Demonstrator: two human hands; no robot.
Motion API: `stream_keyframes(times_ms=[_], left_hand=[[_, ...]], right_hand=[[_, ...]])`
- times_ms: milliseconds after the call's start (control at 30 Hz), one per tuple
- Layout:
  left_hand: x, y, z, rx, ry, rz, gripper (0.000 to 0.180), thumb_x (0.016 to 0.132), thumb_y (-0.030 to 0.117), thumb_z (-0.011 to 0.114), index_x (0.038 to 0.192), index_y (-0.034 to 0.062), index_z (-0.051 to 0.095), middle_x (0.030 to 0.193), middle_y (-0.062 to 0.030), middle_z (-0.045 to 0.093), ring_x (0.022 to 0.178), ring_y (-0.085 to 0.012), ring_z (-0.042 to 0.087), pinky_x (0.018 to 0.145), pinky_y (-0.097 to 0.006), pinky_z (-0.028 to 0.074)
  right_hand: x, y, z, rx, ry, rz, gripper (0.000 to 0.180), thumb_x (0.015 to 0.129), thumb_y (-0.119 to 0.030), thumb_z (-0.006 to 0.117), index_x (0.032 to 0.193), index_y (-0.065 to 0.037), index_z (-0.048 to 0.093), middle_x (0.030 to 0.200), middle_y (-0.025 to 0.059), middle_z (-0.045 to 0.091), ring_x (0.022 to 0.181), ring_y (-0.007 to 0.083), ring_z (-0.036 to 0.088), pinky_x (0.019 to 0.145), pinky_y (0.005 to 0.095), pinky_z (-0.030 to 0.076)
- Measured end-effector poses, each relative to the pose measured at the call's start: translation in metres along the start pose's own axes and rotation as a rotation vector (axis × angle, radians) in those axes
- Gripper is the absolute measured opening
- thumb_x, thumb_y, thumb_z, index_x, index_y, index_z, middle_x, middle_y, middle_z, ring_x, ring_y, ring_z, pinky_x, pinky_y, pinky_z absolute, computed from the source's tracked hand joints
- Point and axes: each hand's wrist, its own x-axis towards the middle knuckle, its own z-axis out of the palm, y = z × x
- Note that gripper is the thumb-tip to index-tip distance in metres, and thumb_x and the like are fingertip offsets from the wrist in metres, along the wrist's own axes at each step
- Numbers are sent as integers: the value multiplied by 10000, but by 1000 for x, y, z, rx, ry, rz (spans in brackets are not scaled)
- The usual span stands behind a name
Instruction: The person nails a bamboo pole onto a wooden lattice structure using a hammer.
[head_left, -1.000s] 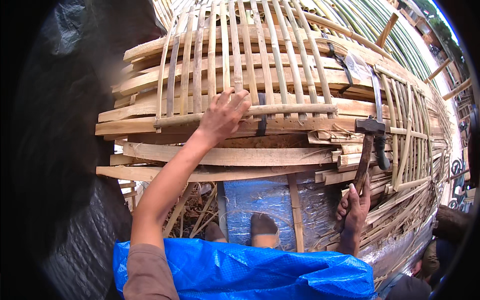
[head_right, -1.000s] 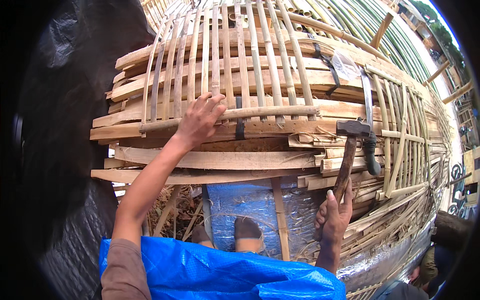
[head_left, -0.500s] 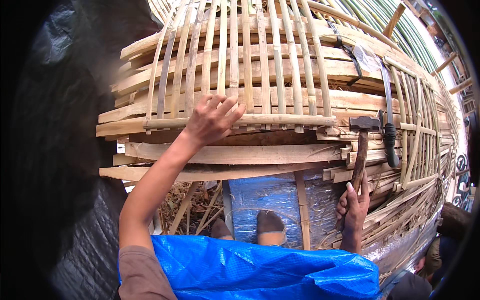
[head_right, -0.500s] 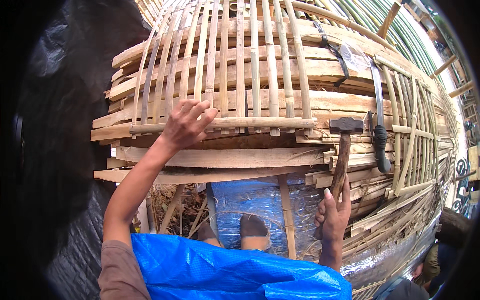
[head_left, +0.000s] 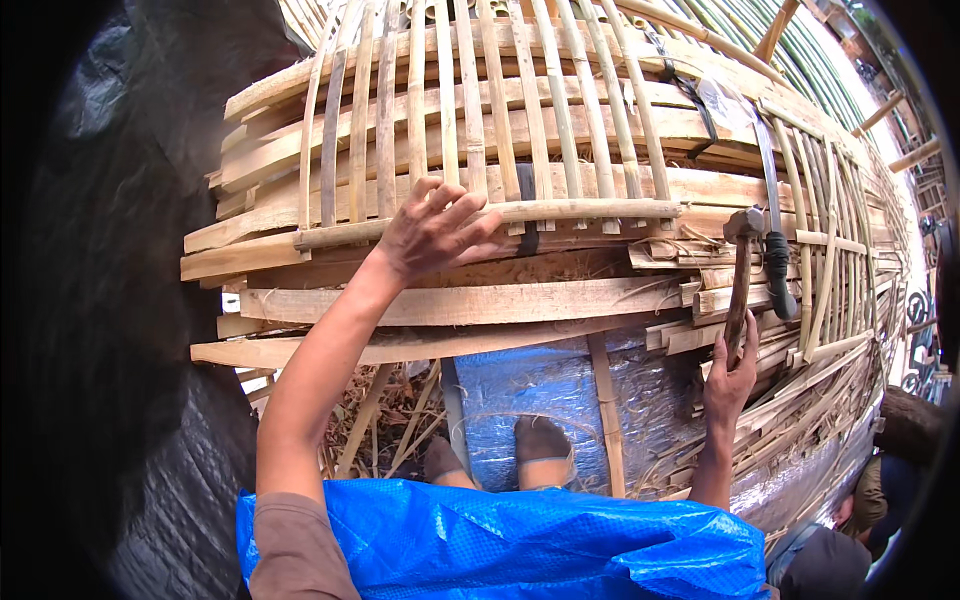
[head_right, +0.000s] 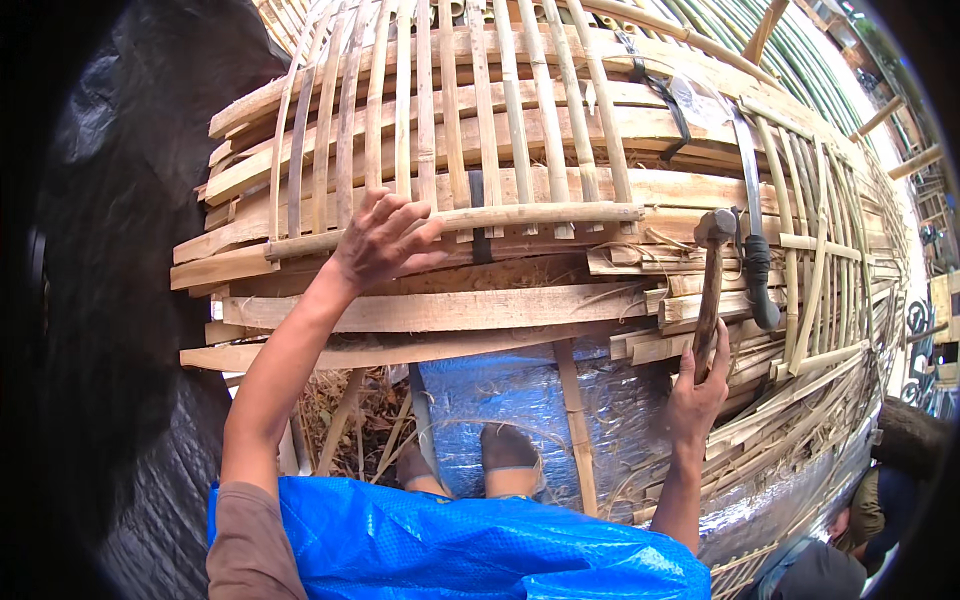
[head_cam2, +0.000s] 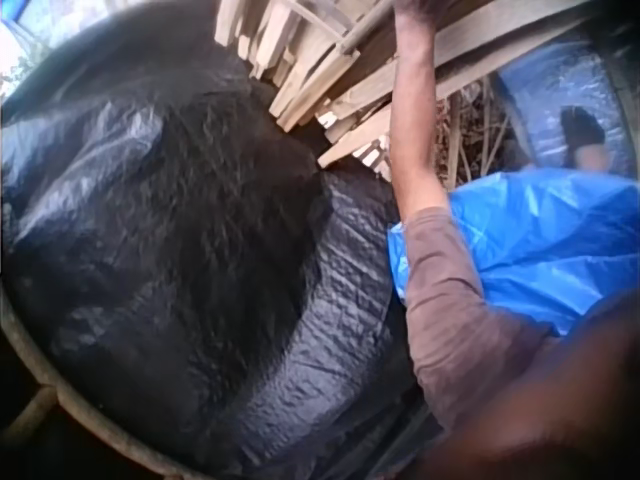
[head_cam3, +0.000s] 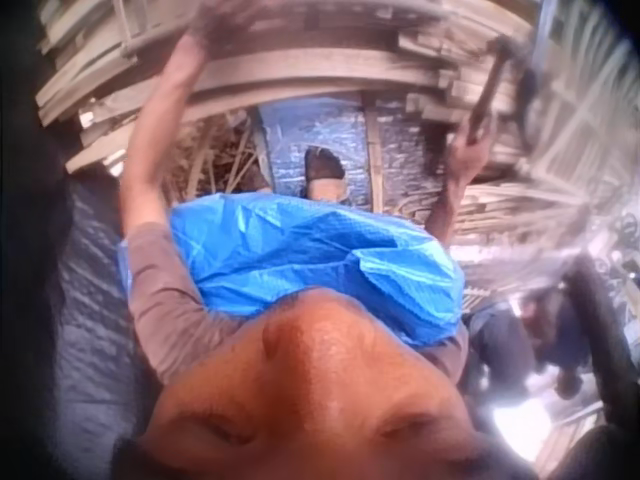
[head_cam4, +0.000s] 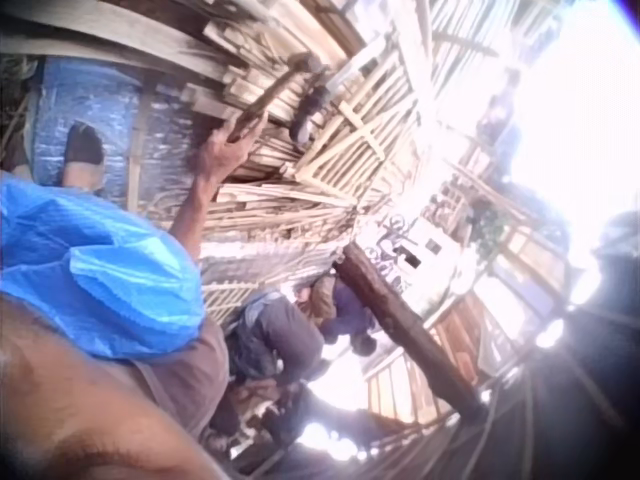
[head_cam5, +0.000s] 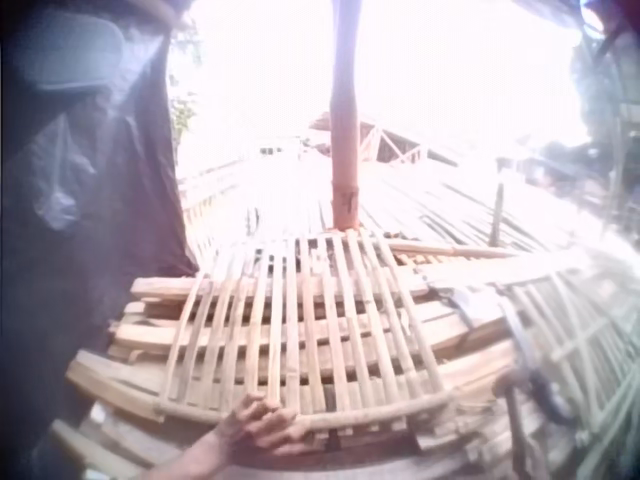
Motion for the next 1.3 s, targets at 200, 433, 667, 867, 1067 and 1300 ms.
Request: stream_keyframes(times_ms=[200,433,667,867,1067,1300], left_hand=[[4,10,-23,-72,-85,-311,484,850,450,723,1173,102,631,1138,-60,591,982,-220,569,900,-387,417],[-29,-15,-58,-133,-170,-533,446,794,447,777,1076,107,708,1107,-61,660,1032,-249,599,922,-407,427],[-52,-21,-62,66,-97,-705,446,842,435,736,1152,122,663,1193,-88,619,1139,-294,553,968,-423,420],[-99,-71,-67,-119,56,-1337,499,906,448,679,1215,68,576,1129,-130,627,1005,-277,592,900,-392,469],[-86,-87,-70,-440,135,-1653,672,864,505,707,1217,-33,511,925,-99,599,779,-176,586,719,-315,497],[-92,-120,-59,-564,20,-1761,501,947,494,601,949,-6,635,683,-25,554,555,-112,521,535,-282,444]], right_hand=[[-3,17,4,-217,16,25,480,975,-97,572,1440,-84,451,1163,205,651,1014,308,651,879,415,492],[3,2,-2,-389,-66,-12,460,937,-102,615,1385,-82,516,1162,181,619,1048,366,609,921,433,472],[0,6,-1,-393,-15,-142,471,925,-167,651,1366,-72,515,1084,173,591,968,360,608,855,456,480],[4,-2,-6,-479,-71,-151,504,891,-203,691,1352,-79,529,1149,174,573,1072,359,549,950,463,427],[47,-47,-2,-357,-110,-339,500,876,-264,707,1318,-79,564,1149,174,591,1089,354,548,956,456,429],[199,-62,103,-186,-407,-158,578,966,-487,559,1256,12,594,1152,278,648,1063,402,639,936,457,483]])
